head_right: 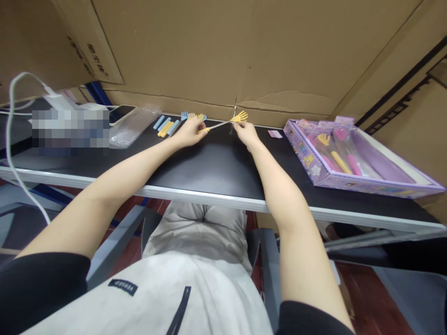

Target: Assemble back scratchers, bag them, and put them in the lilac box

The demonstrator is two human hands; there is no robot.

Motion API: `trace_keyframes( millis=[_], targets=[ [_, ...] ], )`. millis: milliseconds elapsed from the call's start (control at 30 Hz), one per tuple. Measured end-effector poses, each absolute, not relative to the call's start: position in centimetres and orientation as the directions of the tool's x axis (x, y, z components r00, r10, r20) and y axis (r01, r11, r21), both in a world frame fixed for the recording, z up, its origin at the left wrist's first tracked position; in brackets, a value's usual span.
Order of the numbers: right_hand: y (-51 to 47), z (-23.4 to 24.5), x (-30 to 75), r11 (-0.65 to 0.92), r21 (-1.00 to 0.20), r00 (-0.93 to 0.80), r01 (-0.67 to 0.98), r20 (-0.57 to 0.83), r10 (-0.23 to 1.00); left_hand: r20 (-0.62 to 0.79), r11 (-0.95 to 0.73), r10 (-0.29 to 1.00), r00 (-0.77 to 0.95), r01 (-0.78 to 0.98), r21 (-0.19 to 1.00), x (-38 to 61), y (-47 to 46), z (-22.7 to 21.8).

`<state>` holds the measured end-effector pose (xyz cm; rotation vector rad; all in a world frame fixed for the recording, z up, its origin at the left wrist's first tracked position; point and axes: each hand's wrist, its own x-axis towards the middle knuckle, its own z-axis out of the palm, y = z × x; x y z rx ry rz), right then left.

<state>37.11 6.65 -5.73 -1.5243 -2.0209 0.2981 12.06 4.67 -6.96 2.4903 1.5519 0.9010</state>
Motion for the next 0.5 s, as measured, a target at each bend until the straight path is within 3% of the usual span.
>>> trace_keyframes(
  millis=[100,267,400,500],
  targets=[
    [6.9,-5.3,37.1,0.201,-0.708,-0.064,0.677,0.216,0.974,0.477,-0.513,0.821,0.313,0.772,0.376,12.1,4.2,-6.5],
    [5.5,-4.0,36.9,0.226,-0.754,-0.119,0.617,0.194,0.974,0.515,-0.553,0.801,0.306,0.707,0.441,12.2,3.8,-6.3],
    [4.9,-3.8,36.7,0.204,-0.953,0.000,0.226,0.210,0.978,0.557,-0.614,0.770,0.312,0.598,0.515,12.4,4.2,-6.6],
    [4.8,-3.9,36.4,0.189,-0.982,0.054,-0.006,0.189,0.981,0.567,-0.642,0.757,0.325,0.534,0.550,12.5,4.4,-6.7]
  ],
)
